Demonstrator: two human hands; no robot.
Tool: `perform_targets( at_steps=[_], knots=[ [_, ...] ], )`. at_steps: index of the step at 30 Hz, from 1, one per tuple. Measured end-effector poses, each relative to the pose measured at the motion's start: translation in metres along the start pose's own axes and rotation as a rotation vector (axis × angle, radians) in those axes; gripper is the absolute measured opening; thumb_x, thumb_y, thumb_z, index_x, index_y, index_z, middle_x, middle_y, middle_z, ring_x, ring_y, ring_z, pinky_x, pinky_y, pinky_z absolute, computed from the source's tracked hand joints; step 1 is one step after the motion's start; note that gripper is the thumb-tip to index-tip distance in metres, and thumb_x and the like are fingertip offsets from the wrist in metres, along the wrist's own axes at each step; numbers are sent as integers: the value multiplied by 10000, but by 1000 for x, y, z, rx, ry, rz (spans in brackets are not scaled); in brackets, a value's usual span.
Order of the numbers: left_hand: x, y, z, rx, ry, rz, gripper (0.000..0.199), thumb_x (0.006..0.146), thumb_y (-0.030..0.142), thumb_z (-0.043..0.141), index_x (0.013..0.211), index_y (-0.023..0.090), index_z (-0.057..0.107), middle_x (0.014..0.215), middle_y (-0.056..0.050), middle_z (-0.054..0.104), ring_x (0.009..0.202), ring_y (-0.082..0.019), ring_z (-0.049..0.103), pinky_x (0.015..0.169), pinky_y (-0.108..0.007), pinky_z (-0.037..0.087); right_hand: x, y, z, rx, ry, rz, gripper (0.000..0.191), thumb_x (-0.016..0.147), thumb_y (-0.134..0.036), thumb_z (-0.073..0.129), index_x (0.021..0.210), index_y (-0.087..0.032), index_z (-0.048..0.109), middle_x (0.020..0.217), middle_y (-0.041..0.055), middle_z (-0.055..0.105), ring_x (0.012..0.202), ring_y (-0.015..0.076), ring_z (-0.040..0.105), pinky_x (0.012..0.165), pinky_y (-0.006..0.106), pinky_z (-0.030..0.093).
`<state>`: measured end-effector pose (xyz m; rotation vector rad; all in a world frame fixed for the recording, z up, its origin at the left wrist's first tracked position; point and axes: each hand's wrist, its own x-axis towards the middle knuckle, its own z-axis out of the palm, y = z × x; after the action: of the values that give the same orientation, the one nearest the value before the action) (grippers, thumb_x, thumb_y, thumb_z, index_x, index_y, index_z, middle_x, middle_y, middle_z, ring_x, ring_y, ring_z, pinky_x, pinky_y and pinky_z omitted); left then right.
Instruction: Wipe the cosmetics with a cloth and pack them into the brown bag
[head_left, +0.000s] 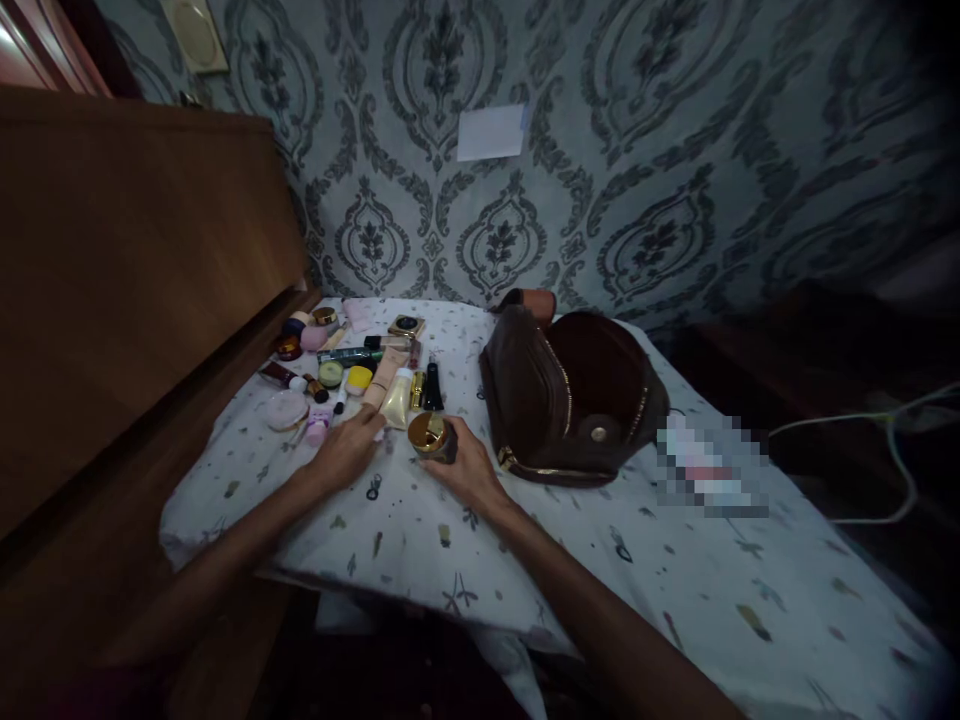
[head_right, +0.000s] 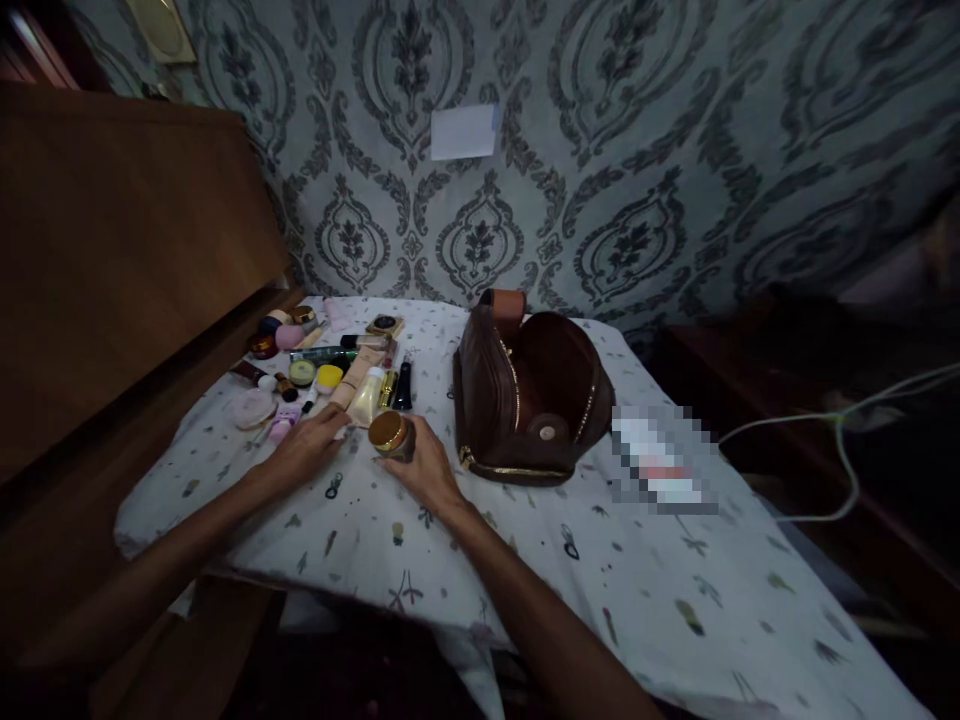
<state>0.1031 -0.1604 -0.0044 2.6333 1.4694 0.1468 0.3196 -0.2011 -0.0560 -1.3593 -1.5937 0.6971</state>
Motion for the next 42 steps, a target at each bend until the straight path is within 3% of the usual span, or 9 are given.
perform_targets(
  at_steps=[2,7,14,18,24,27,32,38,42],
  knots=[
    [0,-6,1,-33,34,-52,301,890,122,419,1155,180,551,1232,-130,564,1021,-251,622,833,-393,517,-1,-1,0,8,-12,2,594,632,-290,798,1158,-202,536,1085,61,689,992,248,649,878,381,511],
    [4,-9,7,-377,329,17,213,913,254,478,1077,191,599,1097,-82,637,1039,-239,604,903,-368,484,0,-2,1,31,-46,8,613,630,-269,793,1180,-211,529,1111,60,680,1024,250,642,892,377,497],
    [16,33,7,-708,561,107,231,941,306,499,1056,172,648,1043,-73,632,1045,-217,591,949,-361,468,-1,0,3,38,-51,-79,583,682,-238,736,1226,-217,526,1149,57,648,1049,240,612,921,375,481],
    [13,48,18,-634,413,365,384,963,312,482,1319,178,538,1296,-139,545,1253,-255,506,1082,-439,410,-2,4,3,6,-28,-107,447,712,-246,698,1134,-181,567,1060,68,648,964,245,613,856,383,505],
    [4,28,15,-337,146,648,799,888,138,514,1568,227,104,1588,-174,247,1491,-299,219,1194,-509,289,-1,9,5,35,-19,-145,529,674,-208,718,1178,-176,560,1135,89,648,1050,280,608,930,433,498],
    [1,18,10,-216,67,609,889,829,9,448,1573,262,33,1624,-158,190,1503,-286,212,1159,-490,356,0,9,5,62,-21,-138,551,692,-222,721,1214,-189,551,1151,78,650,1059,268,614,935,420,499],
    [-2,25,5,-44,-32,415,939,794,-61,361,1559,317,-30,1634,-176,167,1317,-310,526,946,-441,535,1,8,4,42,-39,-124,567,679,-220,734,1214,-163,559,1134,89,653,1044,265,616,923,395,499],
    [-4,43,-14,152,-159,248,773,840,-17,344,1533,152,47,1447,-249,424,934,-281,713,783,-423,573,0,5,2,42,-36,-139,622,690,-258,745,1272,-193,535,1203,89,643,1101,264,605,968,399,482],
    [-5,42,-15,157,-135,237,697,823,-49,315,1485,89,148,1323,-233,523,961,-271,694,807,-419,561,0,5,3,39,-30,-138,589,701,-267,734,1256,-206,549,1192,80,656,1087,259,620,967,398,488]
  ],
)
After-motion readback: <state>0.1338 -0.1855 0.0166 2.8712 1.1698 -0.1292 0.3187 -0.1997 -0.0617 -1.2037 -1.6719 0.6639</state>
